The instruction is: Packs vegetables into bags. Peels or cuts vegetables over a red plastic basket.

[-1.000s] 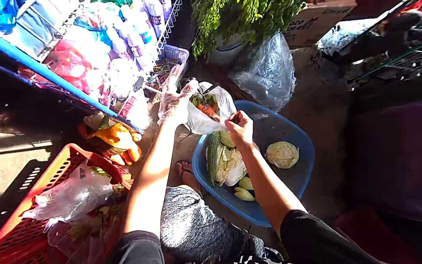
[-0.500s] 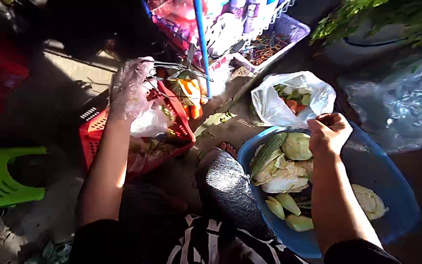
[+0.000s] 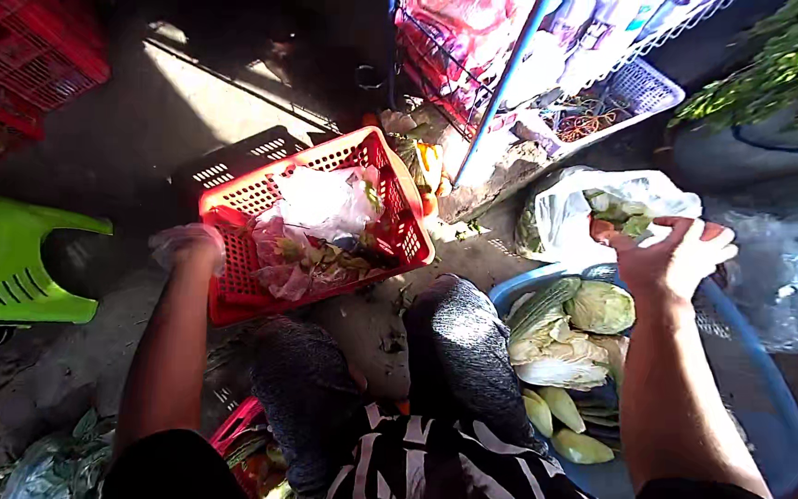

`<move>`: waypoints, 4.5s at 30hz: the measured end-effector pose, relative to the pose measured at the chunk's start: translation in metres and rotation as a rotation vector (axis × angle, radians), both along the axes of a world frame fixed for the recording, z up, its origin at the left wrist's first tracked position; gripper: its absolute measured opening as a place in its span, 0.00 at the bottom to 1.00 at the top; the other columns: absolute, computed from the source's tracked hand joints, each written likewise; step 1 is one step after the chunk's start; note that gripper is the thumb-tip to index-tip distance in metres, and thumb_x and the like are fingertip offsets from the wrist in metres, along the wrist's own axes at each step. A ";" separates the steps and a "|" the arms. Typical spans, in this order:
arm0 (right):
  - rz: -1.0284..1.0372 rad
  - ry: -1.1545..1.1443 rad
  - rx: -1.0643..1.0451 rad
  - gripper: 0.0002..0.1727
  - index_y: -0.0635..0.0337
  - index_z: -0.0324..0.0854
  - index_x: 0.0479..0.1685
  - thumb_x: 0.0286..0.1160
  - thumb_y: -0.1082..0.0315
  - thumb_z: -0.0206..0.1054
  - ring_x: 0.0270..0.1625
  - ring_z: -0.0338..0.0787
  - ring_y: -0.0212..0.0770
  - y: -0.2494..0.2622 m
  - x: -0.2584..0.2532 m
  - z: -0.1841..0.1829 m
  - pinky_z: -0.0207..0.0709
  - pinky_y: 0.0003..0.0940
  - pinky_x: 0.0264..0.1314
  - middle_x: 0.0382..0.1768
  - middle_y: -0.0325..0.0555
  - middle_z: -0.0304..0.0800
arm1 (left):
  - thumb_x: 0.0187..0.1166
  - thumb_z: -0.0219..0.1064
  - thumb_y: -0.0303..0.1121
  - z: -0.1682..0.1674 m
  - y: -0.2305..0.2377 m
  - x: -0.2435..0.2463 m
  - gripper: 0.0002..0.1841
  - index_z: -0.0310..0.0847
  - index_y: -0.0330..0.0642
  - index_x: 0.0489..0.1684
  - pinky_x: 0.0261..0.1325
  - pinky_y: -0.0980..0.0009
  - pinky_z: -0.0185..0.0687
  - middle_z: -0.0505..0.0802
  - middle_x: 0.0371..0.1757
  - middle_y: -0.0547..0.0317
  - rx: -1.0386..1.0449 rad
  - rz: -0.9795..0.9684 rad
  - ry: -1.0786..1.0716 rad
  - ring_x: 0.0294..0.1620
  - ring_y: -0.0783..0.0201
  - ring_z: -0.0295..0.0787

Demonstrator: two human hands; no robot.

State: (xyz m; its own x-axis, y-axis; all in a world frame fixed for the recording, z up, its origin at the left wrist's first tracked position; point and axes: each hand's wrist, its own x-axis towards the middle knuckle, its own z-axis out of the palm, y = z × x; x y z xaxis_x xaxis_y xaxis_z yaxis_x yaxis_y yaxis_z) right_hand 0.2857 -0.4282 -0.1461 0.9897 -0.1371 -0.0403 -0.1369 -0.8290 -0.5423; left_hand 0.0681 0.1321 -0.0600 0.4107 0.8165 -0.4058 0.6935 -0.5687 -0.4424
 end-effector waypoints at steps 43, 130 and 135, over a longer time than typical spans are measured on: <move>0.692 0.328 0.583 0.10 0.60 0.79 0.55 0.90 0.63 0.59 0.18 0.77 0.25 0.159 -0.067 0.117 0.74 0.21 0.22 0.23 0.35 0.84 | 0.80 0.68 0.43 -0.017 -0.022 0.051 0.21 0.85 0.33 0.60 0.71 0.27 0.67 0.85 0.67 0.28 -0.200 -0.139 -0.278 0.73 0.30 0.77; 1.249 0.296 -0.176 0.33 0.73 0.63 0.85 0.81 0.68 0.63 0.89 0.62 0.67 0.324 -0.182 0.037 0.58 0.63 0.88 0.87 0.72 0.60 | 0.67 0.74 0.22 0.051 -0.178 -0.182 0.34 0.63 0.30 0.75 0.65 0.70 0.86 0.90 0.59 0.60 -1.060 0.025 -2.047 0.59 0.70 0.88; 1.189 0.236 -0.348 0.34 0.71 0.60 0.86 0.80 0.70 0.64 0.80 0.74 0.71 0.338 -0.202 0.022 0.70 0.68 0.77 0.82 0.73 0.68 | 0.68 0.81 0.36 0.055 -0.179 -0.230 0.44 0.52 0.44 0.81 0.68 0.65 0.86 0.87 0.64 0.67 -0.954 -0.113 -2.302 0.63 0.69 0.87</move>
